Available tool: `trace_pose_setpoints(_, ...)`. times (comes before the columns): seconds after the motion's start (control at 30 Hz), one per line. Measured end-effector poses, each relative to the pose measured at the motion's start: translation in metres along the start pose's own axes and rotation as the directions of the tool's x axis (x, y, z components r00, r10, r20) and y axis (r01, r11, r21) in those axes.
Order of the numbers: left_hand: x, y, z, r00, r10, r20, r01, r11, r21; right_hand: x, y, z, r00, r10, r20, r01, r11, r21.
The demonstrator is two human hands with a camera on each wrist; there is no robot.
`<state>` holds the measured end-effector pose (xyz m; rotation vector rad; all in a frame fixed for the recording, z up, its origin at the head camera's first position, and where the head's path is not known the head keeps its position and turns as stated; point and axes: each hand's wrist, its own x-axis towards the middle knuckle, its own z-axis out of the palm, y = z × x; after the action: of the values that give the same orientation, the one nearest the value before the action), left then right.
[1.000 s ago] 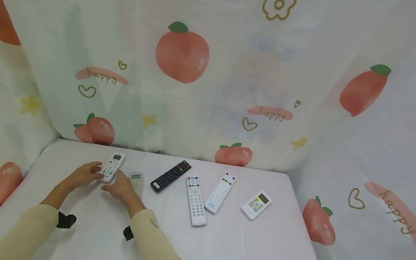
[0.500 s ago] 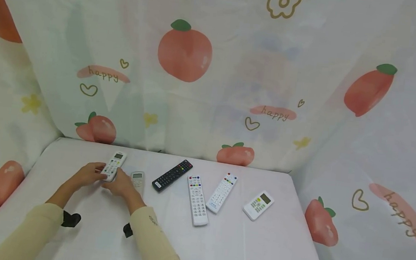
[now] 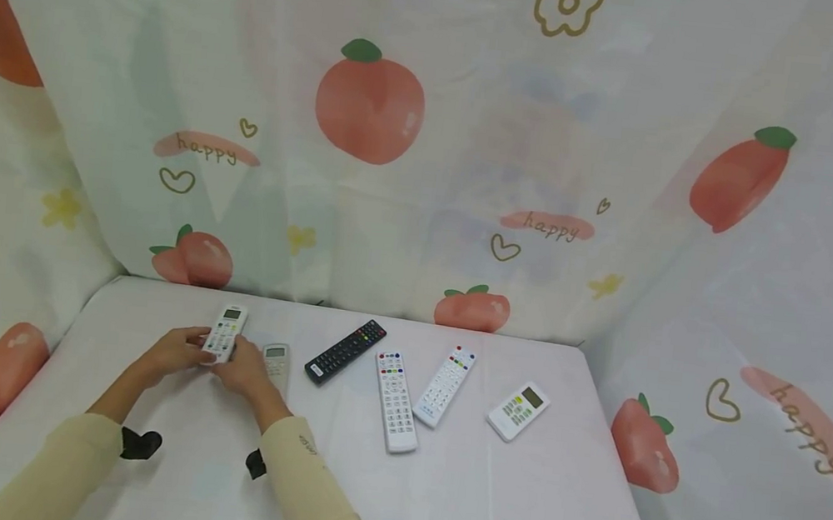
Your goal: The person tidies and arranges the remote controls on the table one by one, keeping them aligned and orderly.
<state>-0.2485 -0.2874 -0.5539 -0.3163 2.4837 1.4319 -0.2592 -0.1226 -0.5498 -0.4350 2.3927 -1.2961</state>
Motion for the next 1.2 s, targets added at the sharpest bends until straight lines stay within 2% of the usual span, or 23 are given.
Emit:
trace_pose_setpoints(0.23, -0.007, 0.005, 0.003, 1.0, 0.028, 0.01, -0.027, 0.999, -0.036, -0.002, 0.0, -0.003, 0.996, 0.053, -0.074, -0.051, 0.998, 0.022)
trace_pose_setpoints(0.4, -0.013, 0.007, 0.004, 0.998, 0.052, 0.017, -0.051, 0.997, -0.049, -0.004, 0.002, -0.005, 0.992, 0.053, -0.113, -0.052, 0.999, 0.017)
trace_pose_setpoints(0.73, -0.026, 0.005, -0.003, 0.994, 0.093, 0.051, -0.09, 0.994, -0.059, -0.011, 0.002, -0.006, 0.993, 0.028, -0.113, -0.016, 0.994, 0.107)
trace_pose_setpoints(0.97, -0.03, -0.001, -0.007, 0.988, 0.137, 0.074, -0.133, 0.989, -0.058, -0.018, -0.001, -0.006, 0.993, 0.012, -0.117, -0.001, 0.995, 0.096)
trace_pose_setpoints(1.2, -0.041, 0.002, -0.006, 0.984, 0.159, 0.078, -0.154, 0.986, -0.059, -0.026, -0.002, -0.004, 0.99, 0.028, -0.14, -0.013, 0.994, 0.107)
